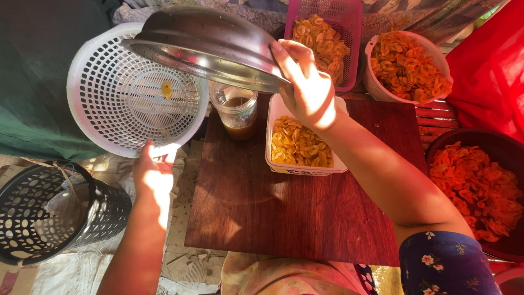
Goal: The person moves dried fruit chips between baskets and bowls by hand, pours liquid seasoning from a metal bowl into a clear container, and uses a scoop to apply the liquid over chips in a square bowl.
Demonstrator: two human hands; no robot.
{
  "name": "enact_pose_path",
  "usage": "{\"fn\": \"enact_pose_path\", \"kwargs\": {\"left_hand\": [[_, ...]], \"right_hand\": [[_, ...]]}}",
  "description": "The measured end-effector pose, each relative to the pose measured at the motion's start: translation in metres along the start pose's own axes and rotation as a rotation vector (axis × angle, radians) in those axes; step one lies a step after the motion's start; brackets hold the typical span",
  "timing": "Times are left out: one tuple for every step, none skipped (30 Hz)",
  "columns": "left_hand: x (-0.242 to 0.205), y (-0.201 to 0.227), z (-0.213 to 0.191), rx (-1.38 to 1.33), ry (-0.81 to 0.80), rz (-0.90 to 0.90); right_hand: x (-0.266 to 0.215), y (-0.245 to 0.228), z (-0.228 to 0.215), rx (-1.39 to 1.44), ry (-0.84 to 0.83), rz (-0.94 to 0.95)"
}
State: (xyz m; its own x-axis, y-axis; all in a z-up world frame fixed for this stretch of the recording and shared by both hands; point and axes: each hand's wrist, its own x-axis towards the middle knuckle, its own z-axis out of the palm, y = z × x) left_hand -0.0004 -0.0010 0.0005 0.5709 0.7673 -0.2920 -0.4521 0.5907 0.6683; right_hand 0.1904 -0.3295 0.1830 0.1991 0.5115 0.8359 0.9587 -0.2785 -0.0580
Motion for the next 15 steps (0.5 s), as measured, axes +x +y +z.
{"fn": "enact_pose_path", "kwargs": {"left_hand": [[-0.001, 0.001, 0.000, 0.002, -0.008, 0.004], [-0.001, 0.001, 0.001, 0.003, -0.016, 0.008], [-0.002, 0.001, 0.002, 0.004, -0.024, 0.013], [-0.003, 0.001, 0.001, 0.015, -0.033, 0.037], [-0.005, 0.002, 0.001, 0.026, -0.043, 0.062], [-0.006, 0.002, 0.001, 0.037, -0.053, 0.087], [-0.008, 0.003, 0.001, 0.044, -0.050, 0.084], [-0.010, 0.004, 0.000, 0.050, -0.048, 0.081], [-0.011, 0.004, -0.001, 0.056, -0.045, 0.078], [-0.013, 0.005, -0.002, 0.061, -0.036, 0.074], [-0.014, 0.005, -0.002, 0.066, -0.026, 0.070], [-0.015, 0.005, -0.001, 0.072, -0.017, 0.065], [-0.016, 0.005, -0.002, 0.078, -0.016, 0.073], [-0.018, 0.007, -0.002, 0.084, -0.017, 0.082], [-0.020, 0.008, -0.001, 0.089, -0.017, 0.091]], "right_hand": [[0.000, -0.001, -0.001, 0.002, -0.009, -0.003], [0.001, -0.001, -0.002, 0.004, -0.014, -0.022], [0.002, -0.001, -0.003, 0.006, -0.020, -0.040], [0.002, -0.003, -0.004, 0.009, -0.026, -0.058], [0.002, -0.004, -0.004, -0.006, -0.024, -0.064], [0.002, -0.005, -0.004, -0.022, -0.020, -0.072], [0.003, -0.006, -0.004, -0.038, -0.017, -0.079], [0.003, -0.006, -0.003, -0.042, -0.016, -0.080], [0.003, -0.006, -0.003, -0.046, -0.016, -0.081], [0.003, -0.007, -0.002, -0.048, -0.015, -0.082], [0.003, -0.006, -0.001, -0.040, -0.013, -0.080], [0.002, -0.006, -0.001, -0.034, -0.011, -0.076], [0.001, -0.005, -0.001, -0.027, -0.009, -0.071], [0.000, -0.004, -0.001, -0.028, -0.006, -0.077], [0.000, -0.004, 0.000, -0.030, -0.004, -0.082]]}}
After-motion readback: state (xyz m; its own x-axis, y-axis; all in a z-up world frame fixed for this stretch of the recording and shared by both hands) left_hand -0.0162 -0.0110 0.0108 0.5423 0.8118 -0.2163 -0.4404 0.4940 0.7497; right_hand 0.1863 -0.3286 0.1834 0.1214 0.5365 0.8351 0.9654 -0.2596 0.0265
